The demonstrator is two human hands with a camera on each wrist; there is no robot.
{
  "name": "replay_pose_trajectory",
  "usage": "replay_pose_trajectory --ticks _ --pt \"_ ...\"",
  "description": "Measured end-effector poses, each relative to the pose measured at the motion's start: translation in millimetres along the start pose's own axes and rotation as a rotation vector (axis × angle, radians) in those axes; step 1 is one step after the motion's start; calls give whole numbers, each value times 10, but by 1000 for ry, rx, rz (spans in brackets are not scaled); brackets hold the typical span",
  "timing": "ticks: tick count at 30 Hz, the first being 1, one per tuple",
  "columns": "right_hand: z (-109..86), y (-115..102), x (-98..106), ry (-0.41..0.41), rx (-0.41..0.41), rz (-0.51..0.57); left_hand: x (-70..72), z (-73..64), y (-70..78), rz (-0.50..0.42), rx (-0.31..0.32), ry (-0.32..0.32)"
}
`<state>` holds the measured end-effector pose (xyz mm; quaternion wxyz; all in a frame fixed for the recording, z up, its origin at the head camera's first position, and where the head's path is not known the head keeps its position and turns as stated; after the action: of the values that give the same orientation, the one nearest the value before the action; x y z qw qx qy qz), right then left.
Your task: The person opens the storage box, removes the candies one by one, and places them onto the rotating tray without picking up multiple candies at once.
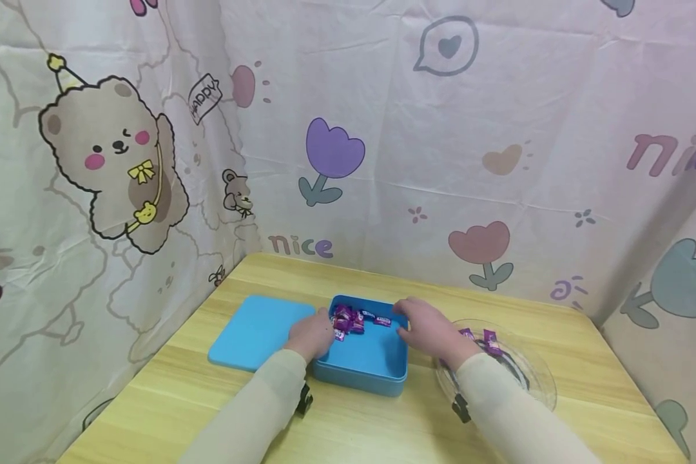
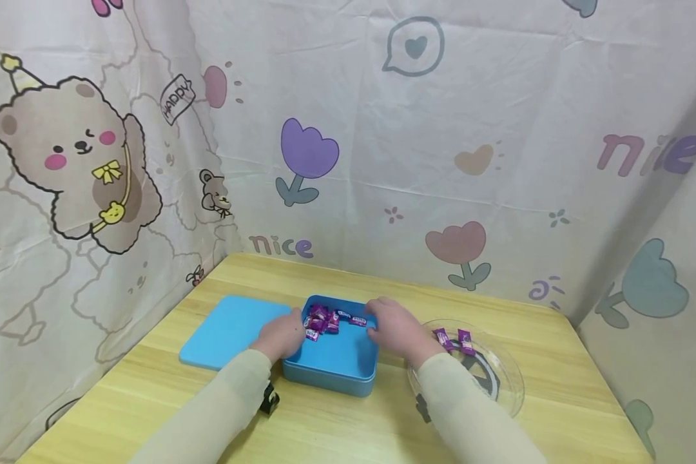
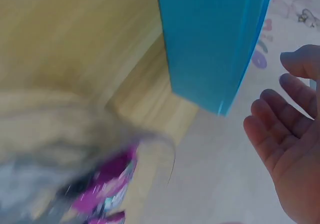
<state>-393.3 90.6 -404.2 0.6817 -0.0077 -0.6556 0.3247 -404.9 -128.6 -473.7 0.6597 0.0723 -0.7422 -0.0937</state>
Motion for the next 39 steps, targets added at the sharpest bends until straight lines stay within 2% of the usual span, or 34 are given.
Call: replay_pose_trajectory --ticks 6,16,24,29,39 --pt "131 -160 -148 -17 20 -75 -6 -3 -13 0 2 3" --pt "267 -245 -422 -97 -64 -141 -3 -12 9 7 -6 -5" --pt "319 -189 -661 -124 -131 -239 -2 -18 1 -9 4 -6" --pt "320 -173 -709 -107 -164 -258 -3 -16 -11 -5 8 -7" --pt "357 -145 -778 -133 -182 -319 -1 -7 -9 -12 12 -4"
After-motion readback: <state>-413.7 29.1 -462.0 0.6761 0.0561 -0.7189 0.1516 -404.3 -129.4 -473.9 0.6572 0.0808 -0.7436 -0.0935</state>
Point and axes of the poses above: each hand's wrist, its own z-axis towards the middle knuckle, its own x-axis out of the back of the hand, y = z × x, the point moved 9 cm from there along z, towards the middle knuckle, and after that the axes turned 7 degrees about z, right-handed, at the moved point
